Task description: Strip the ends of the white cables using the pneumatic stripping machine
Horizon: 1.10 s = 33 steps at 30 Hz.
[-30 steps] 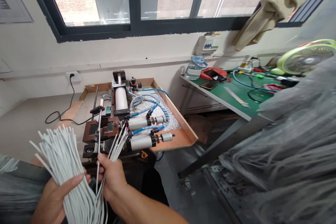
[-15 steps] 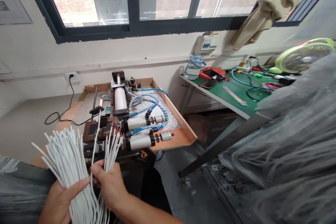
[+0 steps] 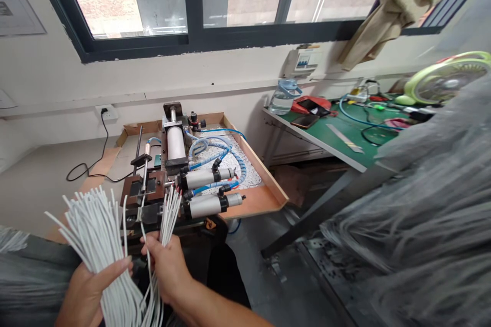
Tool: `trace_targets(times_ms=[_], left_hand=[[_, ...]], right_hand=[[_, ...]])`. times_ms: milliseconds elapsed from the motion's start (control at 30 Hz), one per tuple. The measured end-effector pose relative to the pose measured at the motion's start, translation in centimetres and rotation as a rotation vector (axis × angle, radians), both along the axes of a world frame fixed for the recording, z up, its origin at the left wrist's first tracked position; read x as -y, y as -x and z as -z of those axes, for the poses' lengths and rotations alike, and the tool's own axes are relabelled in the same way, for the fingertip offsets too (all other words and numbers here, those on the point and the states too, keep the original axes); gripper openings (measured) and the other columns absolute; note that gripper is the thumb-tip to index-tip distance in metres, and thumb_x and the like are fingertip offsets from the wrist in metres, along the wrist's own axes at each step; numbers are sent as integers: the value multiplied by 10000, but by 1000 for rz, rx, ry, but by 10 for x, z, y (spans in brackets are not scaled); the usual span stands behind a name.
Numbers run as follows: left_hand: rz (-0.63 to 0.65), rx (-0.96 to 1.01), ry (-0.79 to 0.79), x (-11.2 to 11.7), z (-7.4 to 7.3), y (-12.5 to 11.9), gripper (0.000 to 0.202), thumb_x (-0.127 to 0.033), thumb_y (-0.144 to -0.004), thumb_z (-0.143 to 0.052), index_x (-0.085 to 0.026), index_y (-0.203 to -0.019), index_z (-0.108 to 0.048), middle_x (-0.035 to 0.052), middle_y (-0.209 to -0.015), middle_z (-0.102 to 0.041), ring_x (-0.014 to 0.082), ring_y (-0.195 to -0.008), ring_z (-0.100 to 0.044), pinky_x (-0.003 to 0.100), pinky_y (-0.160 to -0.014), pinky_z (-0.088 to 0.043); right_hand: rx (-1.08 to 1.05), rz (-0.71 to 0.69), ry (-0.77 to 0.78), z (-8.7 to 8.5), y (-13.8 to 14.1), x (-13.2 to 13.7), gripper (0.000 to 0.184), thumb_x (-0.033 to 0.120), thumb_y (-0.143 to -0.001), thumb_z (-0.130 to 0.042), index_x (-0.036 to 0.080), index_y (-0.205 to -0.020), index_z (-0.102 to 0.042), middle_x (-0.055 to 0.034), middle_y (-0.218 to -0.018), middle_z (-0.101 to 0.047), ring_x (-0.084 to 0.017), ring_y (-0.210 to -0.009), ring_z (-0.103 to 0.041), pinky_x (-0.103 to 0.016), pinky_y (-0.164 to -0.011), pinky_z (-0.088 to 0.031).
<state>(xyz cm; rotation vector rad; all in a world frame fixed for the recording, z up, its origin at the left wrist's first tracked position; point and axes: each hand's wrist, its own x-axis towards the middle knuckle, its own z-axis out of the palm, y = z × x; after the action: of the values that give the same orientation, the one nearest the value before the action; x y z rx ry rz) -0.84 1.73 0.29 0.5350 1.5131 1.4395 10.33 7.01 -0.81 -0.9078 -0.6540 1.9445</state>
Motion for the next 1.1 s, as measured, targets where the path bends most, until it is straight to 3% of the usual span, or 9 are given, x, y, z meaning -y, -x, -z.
trace_targets(times_ms=[167, 333, 500, 633, 767, 967, 1100], left_hand=[[-73, -23, -48, -4, -12, -14, 373, -202, -404, -720, -140, -763, -641, 45, -694, -664, 262, -681, -590, 367, -658, -447], [-60, 14, -55, -5, -20, -22, 420, -227, -392, -718, -148, -800, -655, 65, -746, -671, 306, -807, -574, 399, -754, -422], [-61, 64, -1, -3, -22, -17, 323, -218, -458, -703, -124, -760, -640, 75, -704, -671, 274, -695, -600, 382, -692, -446], [-12, 108, 23, -4, -23, -12, 235, -184, -501, -692, -116, -716, -627, 57, -660, -666, 227, -622, -599, 344, -641, -457], [-72, 81, 0, -4, -16, -9, 219, -162, -480, -703, -121, -676, -615, 25, -629, -657, 197, -558, -584, 318, -585, -461], [-88, -12, -23, -5, -15, -16, 312, -192, -448, -720, -113, -736, -630, 40, -626, -661, 208, -588, -588, 309, -595, -460], [10, 44, -56, -5, -16, -16, 352, -198, -492, -698, -109, -828, -640, 79, -803, -668, 253, -793, -582, 343, -726, -438]], right_hand=[[-59, -210, -36, -4, 2, 0, 229, 290, -516, -682, 99, -586, -575, 31, -454, -454, -53, -390, -364, -190, -394, -232], [-31, -12, -186, 2, 4, 8, 200, 294, -590, -653, 108, -624, -591, 15, -507, -508, -61, -450, -389, -193, -442, -279], [-33, 67, -78, 0, 5, 7, 216, 318, -610, -628, 110, -636, -575, 18, -482, -492, -55, -414, -370, -185, -418, -270], [-14, 60, -24, -4, 6, -1, 193, 289, -579, -626, 102, -601, -582, 24, -451, -471, -46, -379, -338, -177, -385, -224], [-11, 59, 23, -4, 7, -5, 183, 267, -565, -616, 86, -586, -597, 23, -446, -462, -41, -373, -330, -174, -379, -208], [-143, -198, -17, -2, 5, 1, 194, 257, -515, -681, 103, -563, -572, 16, -443, -497, -79, -417, -427, -214, -465, -331], [-92, -24, -77, -2, 4, 7, 227, 295, -519, -695, 121, -617, -589, 13, -500, -533, -92, -458, -457, -227, -502, -359]])
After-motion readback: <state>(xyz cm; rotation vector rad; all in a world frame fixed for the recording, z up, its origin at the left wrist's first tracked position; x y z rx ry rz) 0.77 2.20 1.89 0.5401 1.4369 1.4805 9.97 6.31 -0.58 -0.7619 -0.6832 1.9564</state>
